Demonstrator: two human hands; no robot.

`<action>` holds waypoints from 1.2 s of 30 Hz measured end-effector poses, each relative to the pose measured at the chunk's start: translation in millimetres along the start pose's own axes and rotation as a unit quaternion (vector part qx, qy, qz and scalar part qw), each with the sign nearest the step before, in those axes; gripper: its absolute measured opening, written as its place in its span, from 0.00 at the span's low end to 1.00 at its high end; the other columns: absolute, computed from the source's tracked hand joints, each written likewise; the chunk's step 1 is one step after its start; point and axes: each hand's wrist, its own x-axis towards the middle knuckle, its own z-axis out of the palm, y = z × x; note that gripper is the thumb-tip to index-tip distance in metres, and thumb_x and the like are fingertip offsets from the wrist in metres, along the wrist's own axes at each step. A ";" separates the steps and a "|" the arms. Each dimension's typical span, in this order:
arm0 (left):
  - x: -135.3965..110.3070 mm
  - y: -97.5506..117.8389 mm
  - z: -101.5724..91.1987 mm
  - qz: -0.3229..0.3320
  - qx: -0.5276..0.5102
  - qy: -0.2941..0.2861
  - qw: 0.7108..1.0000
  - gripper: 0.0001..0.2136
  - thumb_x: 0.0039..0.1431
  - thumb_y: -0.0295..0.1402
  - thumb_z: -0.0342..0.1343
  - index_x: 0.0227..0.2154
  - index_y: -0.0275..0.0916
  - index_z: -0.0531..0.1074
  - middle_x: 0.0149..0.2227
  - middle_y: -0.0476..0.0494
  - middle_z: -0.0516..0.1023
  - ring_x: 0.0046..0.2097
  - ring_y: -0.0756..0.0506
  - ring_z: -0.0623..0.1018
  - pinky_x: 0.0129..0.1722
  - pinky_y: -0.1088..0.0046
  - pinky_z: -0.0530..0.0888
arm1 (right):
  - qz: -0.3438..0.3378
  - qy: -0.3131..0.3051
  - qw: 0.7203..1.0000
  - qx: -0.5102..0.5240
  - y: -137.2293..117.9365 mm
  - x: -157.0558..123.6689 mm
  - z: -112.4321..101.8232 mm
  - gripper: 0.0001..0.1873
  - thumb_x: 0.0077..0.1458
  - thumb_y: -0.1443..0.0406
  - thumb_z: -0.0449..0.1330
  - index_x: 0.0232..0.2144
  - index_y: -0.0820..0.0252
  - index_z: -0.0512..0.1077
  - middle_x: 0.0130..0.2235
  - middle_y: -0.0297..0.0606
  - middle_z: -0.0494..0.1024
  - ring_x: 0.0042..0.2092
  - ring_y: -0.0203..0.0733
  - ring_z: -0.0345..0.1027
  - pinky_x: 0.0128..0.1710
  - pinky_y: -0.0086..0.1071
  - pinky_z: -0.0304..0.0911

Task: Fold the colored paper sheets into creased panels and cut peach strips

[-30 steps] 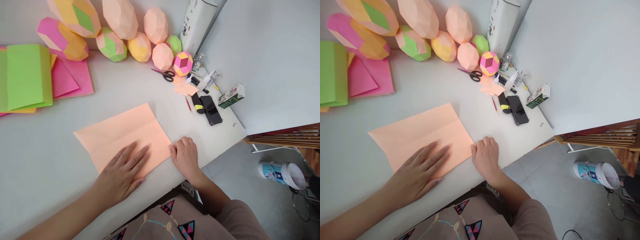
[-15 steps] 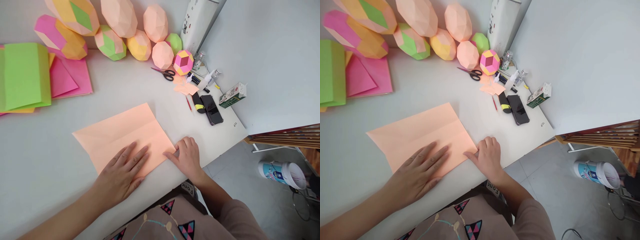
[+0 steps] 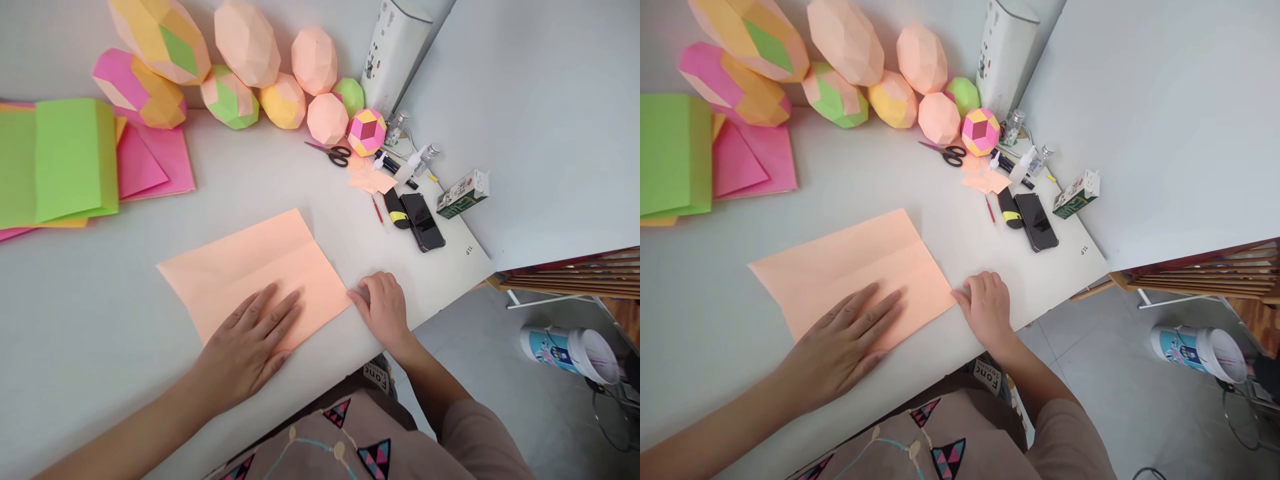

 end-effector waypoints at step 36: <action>12.7 -3.9 -0.5 -0.040 0.008 0.045 0.998 0.26 0.63 0.45 0.42 0.58 0.35 0.62 0.64 0.38 0.58 0.65 0.34 0.53 0.61 0.54 0.56 | -0.116 -0.051 0.992 0.018 -58.8 -1.7 10.9 0.26 0.62 0.60 0.49 0.59 0.69 0.55 0.61 0.56 0.57 0.67 0.56 0.37 0.60 0.54 0.51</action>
